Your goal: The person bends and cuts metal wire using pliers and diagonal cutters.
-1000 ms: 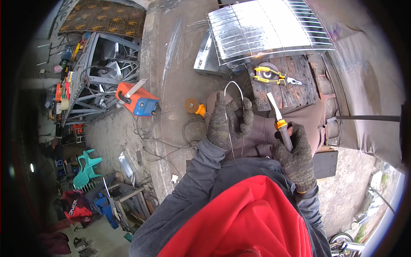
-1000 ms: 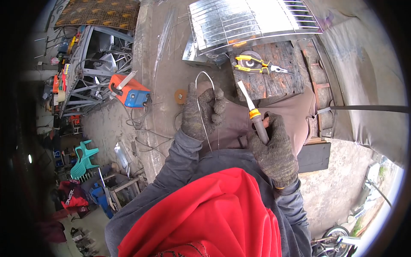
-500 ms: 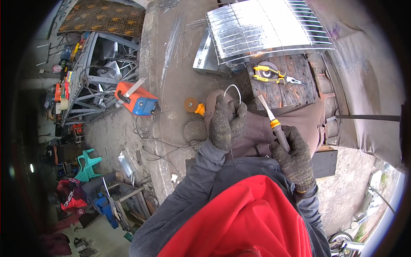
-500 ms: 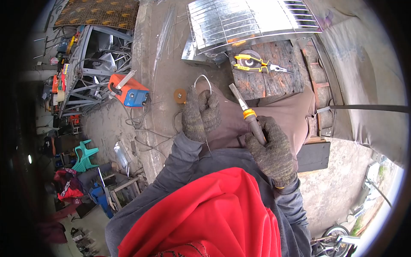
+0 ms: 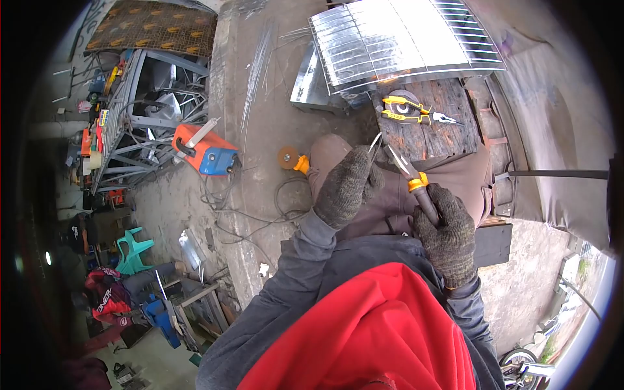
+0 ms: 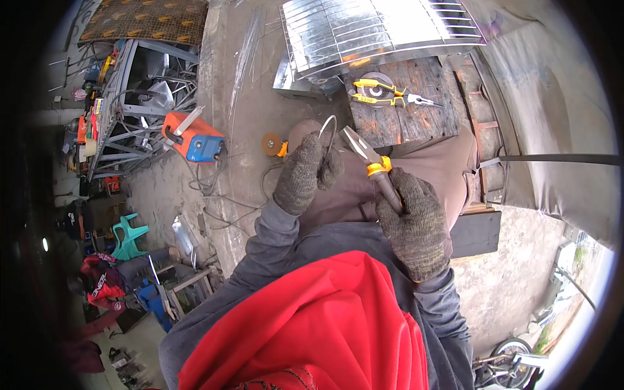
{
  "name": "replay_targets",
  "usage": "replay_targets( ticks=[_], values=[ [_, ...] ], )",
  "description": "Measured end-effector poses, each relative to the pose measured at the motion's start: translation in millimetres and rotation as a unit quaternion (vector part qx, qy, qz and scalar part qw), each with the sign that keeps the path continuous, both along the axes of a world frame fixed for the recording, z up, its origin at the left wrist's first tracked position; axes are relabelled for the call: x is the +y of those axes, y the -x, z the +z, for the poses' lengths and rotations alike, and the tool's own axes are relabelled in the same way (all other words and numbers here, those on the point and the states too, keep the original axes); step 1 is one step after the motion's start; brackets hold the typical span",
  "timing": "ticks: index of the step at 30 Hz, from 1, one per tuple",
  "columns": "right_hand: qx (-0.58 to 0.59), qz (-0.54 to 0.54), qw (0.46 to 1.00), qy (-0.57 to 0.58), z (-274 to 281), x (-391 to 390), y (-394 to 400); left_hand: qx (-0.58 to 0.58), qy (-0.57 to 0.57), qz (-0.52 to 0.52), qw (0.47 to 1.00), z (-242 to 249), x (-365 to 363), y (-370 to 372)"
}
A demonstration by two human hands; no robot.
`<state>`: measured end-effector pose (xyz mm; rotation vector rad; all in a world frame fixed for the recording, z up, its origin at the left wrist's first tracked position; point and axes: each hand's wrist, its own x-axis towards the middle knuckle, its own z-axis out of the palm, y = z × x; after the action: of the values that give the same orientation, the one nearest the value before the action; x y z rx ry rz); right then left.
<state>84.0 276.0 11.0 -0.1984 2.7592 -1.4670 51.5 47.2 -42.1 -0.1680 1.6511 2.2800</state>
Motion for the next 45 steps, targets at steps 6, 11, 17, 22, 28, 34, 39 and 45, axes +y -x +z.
replay_targets(
  ticks=[6, 11, 17, 22, 28, 34, 39, 45],
  values=[
    [0.036, 0.021, 0.999, -0.014, 0, 1, 2, 0.233, 0.324, -0.088, 0.913, 8, -9, 1],
    [0.091, 0.037, 0.994, -0.038, -9, 2, 2, 0.257, 0.281, -0.054, 0.923, 22, 0, 7],
    [0.092, 0.047, 0.994, -0.048, -14, 3, 1, 0.213, 0.31, -0.081, 0.923, 43, 6, 9],
    [0.076, 0.061, 0.994, -0.047, -15, 5, 1, 0.289, 0.382, -0.083, 0.874, 54, 8, 11],
    [0.035, 0.041, 0.998, -0.01, -16, 4, -1, 0.301, 0.389, -0.064, 0.869, 65, 15, 12],
    [0.007, 0.033, 0.999, 0.019, -19, 4, -4, 0.249, 0.399, -0.091, 0.878, 69, 13, 10],
    [0.041, 0.048, 0.998, -0.03, -22, 4, -1, 0.259, 0.418, -0.086, 0.866, 69, 9, 8],
    [0.045, -0.097, 0.991, 0.082, -38, -6, -7, 0.286, 0.422, -0.113, 0.853, 56, 1, 9]
  ],
)
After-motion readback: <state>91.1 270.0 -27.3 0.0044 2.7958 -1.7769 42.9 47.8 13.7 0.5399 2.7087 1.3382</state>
